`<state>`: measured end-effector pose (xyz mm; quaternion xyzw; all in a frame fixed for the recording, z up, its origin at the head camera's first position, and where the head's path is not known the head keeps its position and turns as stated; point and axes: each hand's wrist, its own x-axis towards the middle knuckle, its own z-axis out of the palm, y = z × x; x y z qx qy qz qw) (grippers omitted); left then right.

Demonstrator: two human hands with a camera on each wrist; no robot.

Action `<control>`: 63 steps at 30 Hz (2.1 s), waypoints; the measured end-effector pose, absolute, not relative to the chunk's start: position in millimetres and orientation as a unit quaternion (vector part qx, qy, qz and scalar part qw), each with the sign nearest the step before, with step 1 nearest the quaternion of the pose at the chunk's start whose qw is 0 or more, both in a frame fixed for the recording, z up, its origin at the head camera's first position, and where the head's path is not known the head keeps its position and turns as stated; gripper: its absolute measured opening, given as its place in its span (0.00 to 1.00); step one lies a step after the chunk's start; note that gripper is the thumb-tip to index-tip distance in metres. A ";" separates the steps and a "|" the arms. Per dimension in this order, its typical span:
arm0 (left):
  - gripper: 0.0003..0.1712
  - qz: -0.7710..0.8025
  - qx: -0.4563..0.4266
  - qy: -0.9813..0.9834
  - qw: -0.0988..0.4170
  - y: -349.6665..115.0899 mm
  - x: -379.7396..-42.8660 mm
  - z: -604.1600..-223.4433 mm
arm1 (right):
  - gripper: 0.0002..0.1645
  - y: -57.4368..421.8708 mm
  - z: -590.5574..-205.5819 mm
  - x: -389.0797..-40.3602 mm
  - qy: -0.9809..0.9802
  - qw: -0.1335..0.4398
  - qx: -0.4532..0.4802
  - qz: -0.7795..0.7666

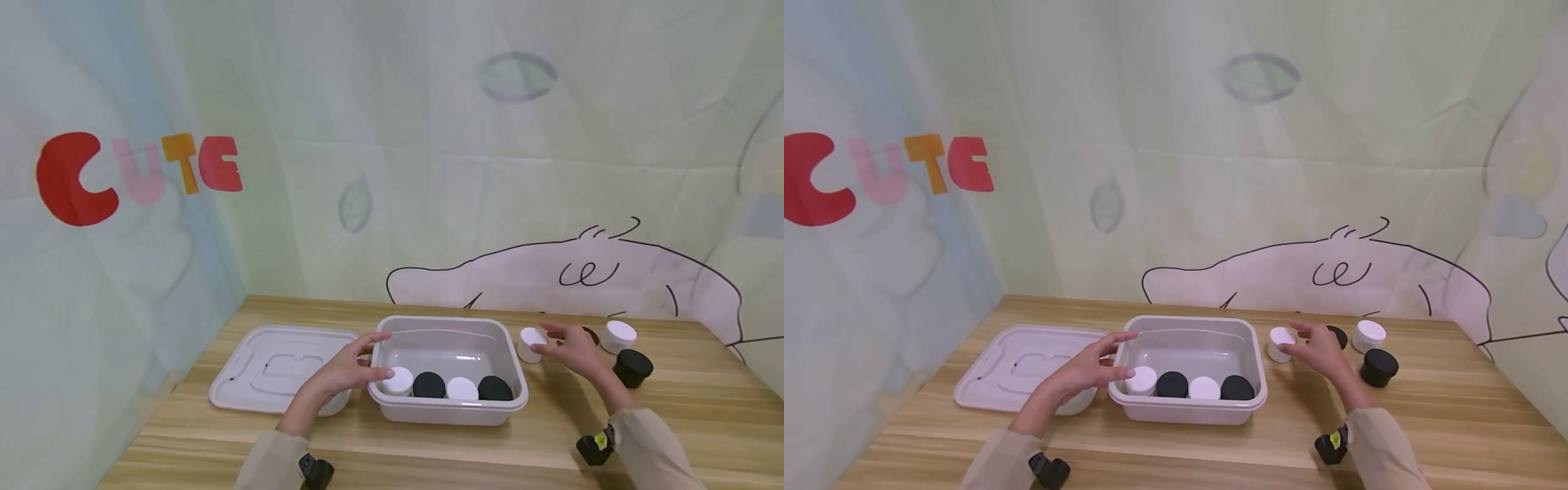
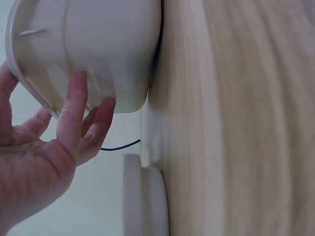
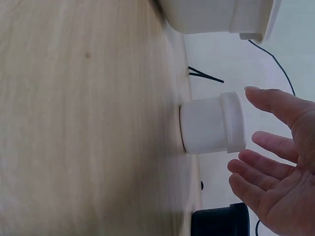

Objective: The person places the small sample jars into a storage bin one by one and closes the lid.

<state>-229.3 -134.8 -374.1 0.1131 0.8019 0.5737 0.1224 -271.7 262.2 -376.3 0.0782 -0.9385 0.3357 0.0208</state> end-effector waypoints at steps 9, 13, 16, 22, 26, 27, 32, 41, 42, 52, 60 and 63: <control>0.39 0.578 0.115 0.798 0.125 -134.9 -228.8 -374.6 | 0.36 258.2 -378.2 -276.3 -0.943 0.032 0.086 0.320; 0.39 0.576 0.113 0.800 0.125 -134.8 -229.5 -375.0 | 0.34 257.0 -379.0 -277.6 -0.944 0.032 0.086 0.317; 0.39 0.575 0.113 0.801 0.124 -134.8 -229.8 -375.0 | 0.33 256.3 -379.2 -277.9 -0.943 0.030 0.087 0.320; 0.39 0.572 0.115 0.802 0.125 -135.3 -229.6 -374.4 | 0.30 255.7 -373.9 -274.0 -0.947 0.052 0.091 0.305; 0.39 0.570 0.115 0.804 0.125 -135.4 -229.4 -373.9 | 0.29 256.2 -363.9 -270.4 -0.941 0.084 0.100 0.311; 0.39 0.570 0.115 0.804 0.125 -135.4 -229.4 -373.7 | 0.29 256.1 -360.4 -269.6 -0.938 0.091 0.104 0.317; 0.39 0.572 0.118 0.802 0.125 -136.0 -229.2 -374.0 | 0.31 252.4 -340.1 -261.6 -0.926 0.122 0.112 0.340; 0.39 0.570 0.121 0.803 0.125 -137.9 -229.0 -373.6 | 0.30 230.6 -313.1 -241.5 -0.910 0.155 0.131 0.362; 0.39 0.571 0.122 0.802 0.126 -138.0 -228.9 -373.6 | 0.30 227.7 -311.6 -239.6 -0.910 0.152 0.133 0.363; 0.38 0.574 0.118 0.800 0.128 -136.2 -228.9 -373.6 | 0.26 202.2 -314.9 -233.2 -0.897 0.130 0.188 0.379; 0.39 0.567 0.113 0.806 0.125 -134.5 -229.6 -373.1 | 0.24 189.8 -329.9 -235.5 -0.905 0.117 0.208 0.352; 0.39 0.568 0.113 0.805 0.127 -134.5 -230.3 -374.0 | 0.23 185.8 -334.0 -235.5 -0.912 0.111 0.210 0.335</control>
